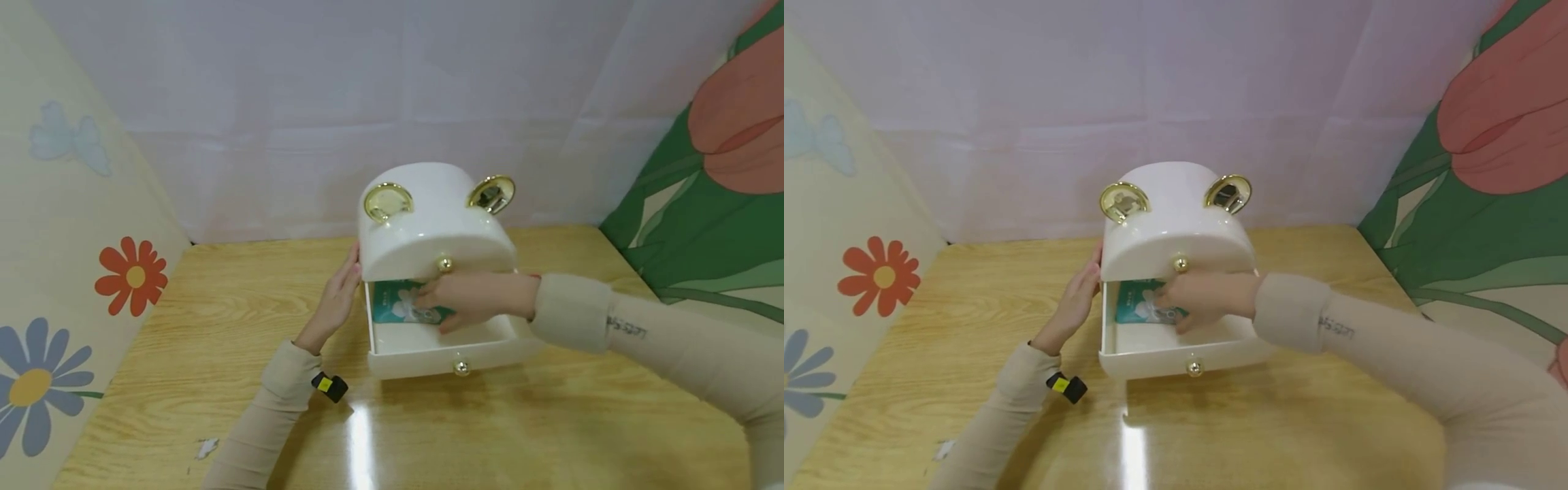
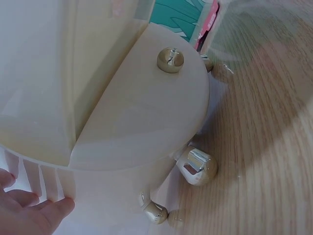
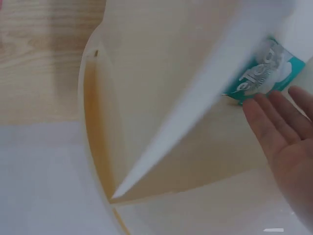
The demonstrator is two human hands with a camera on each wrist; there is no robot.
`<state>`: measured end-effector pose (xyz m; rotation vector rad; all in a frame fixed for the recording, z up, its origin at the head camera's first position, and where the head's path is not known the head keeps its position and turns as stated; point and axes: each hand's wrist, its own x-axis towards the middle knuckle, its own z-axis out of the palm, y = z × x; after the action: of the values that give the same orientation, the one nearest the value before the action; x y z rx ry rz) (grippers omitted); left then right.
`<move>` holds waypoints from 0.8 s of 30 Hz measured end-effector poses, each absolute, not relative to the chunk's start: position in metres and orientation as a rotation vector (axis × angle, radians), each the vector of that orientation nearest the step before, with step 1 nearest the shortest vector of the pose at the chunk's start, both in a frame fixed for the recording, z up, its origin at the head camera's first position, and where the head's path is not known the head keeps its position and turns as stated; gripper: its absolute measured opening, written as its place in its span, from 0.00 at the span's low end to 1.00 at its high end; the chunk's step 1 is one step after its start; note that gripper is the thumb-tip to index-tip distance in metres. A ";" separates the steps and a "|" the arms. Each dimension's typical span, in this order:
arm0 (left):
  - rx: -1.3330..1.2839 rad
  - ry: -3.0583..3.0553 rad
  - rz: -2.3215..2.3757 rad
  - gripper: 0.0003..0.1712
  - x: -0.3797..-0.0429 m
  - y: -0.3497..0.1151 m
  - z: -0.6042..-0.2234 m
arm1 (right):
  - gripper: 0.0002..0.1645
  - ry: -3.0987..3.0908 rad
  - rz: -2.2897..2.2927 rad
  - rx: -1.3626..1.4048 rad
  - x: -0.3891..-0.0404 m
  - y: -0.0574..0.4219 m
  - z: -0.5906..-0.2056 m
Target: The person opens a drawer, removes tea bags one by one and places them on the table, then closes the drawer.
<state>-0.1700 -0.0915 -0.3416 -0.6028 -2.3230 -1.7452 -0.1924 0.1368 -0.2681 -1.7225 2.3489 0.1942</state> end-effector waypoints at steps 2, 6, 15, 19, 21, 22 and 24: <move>-0.610 -2.312 -1.756 0.26 -0.175 -0.092 -0.350 | 0.39 2.349 0.252 -1.672 -0.192 0.137 -0.270; -0.607 -2.302 -1.760 0.27 -0.185 -0.094 -0.366 | 0.45 2.339 0.392 -1.635 -0.193 0.138 -0.274; -0.616 -2.292 -1.732 0.27 -0.186 -0.094 -0.368 | 0.40 2.369 0.399 -1.688 -0.193 0.139 -0.277; -0.597 -2.305 -1.753 0.27 -0.186 -0.095 -0.367 | 0.42 2.415 0.328 -1.688 -0.193 0.139 -0.279; -0.590 -2.312 -1.764 0.27 -0.187 -0.095 -0.366 | 0.44 2.436 0.325 -1.667 -0.193 0.139 -0.280; -0.591 -2.312 -1.767 0.27 -0.187 -0.095 -0.366 | 0.45 2.444 0.339 -1.660 -0.193 0.140 -0.281; -0.585 -2.321 -1.759 0.27 -0.186 -0.095 -0.366 | 0.46 2.457 0.379 -1.650 -0.193 0.140 -0.284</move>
<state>-0.1865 -0.0955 -0.3656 -0.5853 -2.3209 -1.7586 -0.1934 0.1403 -0.2838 -1.6499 2.4565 0.3787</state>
